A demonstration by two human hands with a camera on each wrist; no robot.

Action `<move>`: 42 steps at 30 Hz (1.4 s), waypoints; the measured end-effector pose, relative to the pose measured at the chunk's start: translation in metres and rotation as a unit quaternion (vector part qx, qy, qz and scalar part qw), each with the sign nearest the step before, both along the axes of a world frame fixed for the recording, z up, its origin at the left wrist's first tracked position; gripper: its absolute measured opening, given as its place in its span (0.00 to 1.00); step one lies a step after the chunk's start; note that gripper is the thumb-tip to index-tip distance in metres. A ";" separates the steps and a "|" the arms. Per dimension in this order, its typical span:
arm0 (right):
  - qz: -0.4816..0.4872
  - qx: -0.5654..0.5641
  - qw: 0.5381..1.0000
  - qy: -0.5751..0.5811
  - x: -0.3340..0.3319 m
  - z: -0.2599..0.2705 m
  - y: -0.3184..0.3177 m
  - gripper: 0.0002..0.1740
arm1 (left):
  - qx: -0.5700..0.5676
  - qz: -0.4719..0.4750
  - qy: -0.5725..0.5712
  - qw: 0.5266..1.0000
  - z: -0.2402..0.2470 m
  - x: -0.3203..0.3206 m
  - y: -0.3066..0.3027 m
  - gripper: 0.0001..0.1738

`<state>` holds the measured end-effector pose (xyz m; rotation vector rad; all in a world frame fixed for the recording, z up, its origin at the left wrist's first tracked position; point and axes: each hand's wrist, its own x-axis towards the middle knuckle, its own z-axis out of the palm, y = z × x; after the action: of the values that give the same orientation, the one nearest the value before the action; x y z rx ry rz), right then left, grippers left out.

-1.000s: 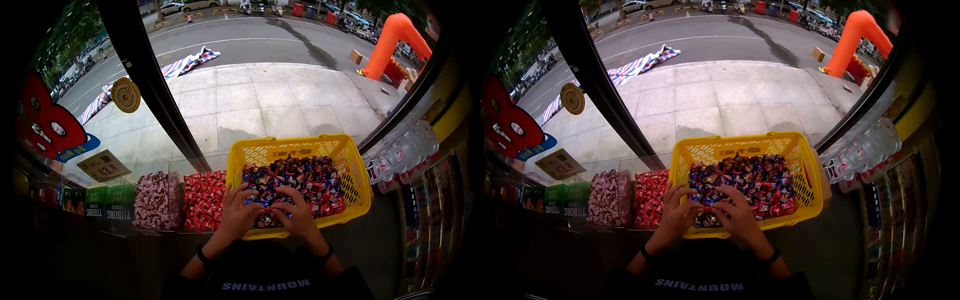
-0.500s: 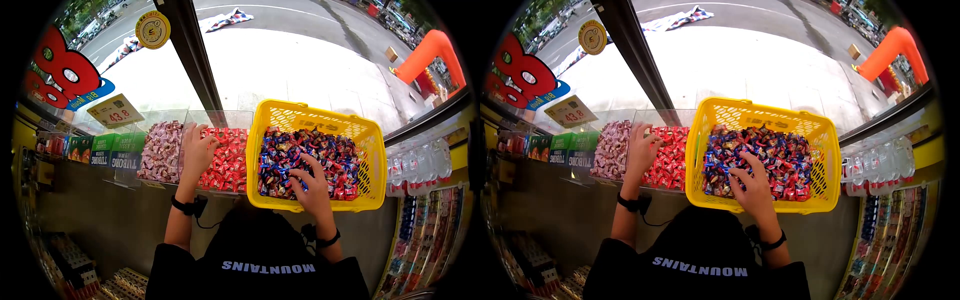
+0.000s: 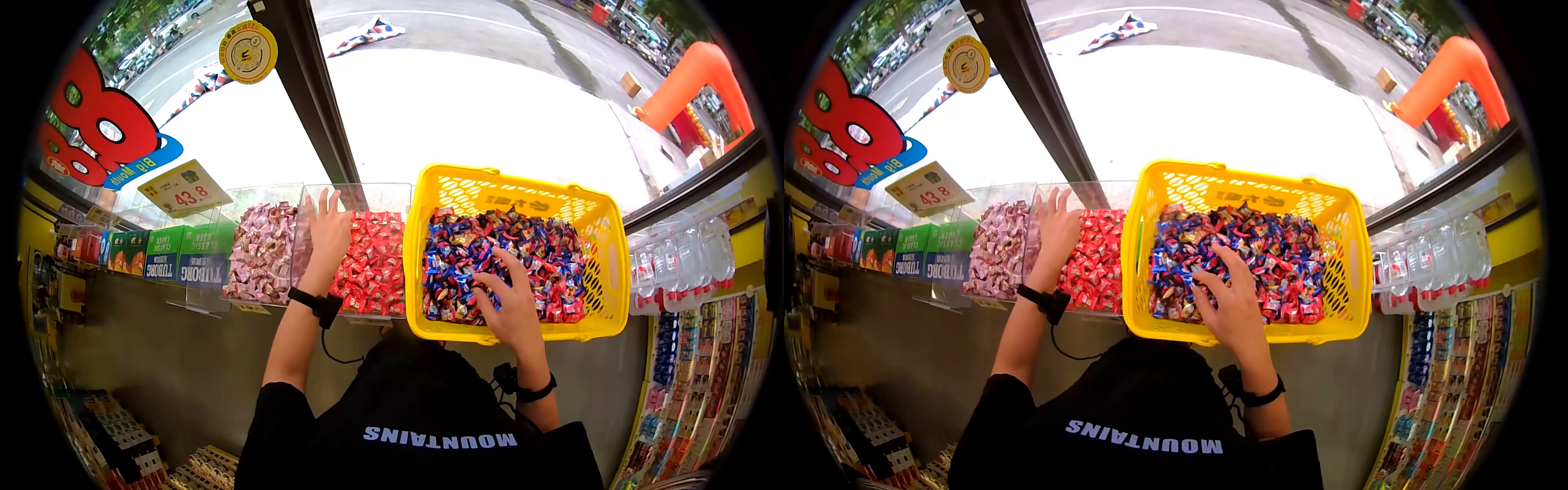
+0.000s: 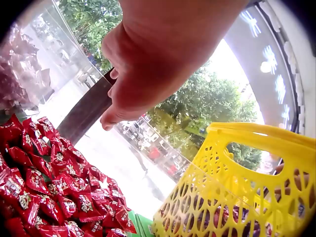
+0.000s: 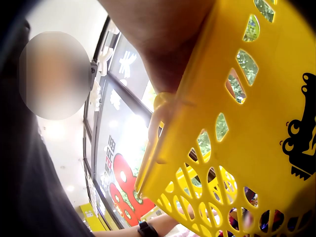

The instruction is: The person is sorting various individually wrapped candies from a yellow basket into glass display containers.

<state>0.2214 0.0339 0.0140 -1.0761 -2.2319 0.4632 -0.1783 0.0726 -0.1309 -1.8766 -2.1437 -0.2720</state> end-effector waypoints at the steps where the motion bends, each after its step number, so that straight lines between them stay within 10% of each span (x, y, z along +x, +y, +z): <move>1: -0.003 -0.001 1.000 0.001 0.000 0.000 0.000 0.14 | 0.001 0.003 -0.014 1.000 0.009 0.004 -0.004 0.03; 13: -0.051 0.036 0.997 -0.034 -0.004 -0.005 0.002 0.15 | 0.064 -0.252 -0.351 0.900 0.128 0.111 -0.060 0.25; 21: -0.122 0.087 0.988 -0.045 -0.006 -0.007 -0.002 0.15 | 0.013 -0.350 -0.329 0.877 0.142 0.158 -0.061 0.30; 42: -0.035 0.152 0.987 -0.037 0.123 0.017 0.003 0.33 | -0.020 -0.232 -0.190 0.954 0.168 0.279 -0.073 0.46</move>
<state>0.3444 0.0374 0.0314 -1.0181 -2.2301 0.0489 0.1007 -0.0005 0.0368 -2.5068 -1.8906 -0.7441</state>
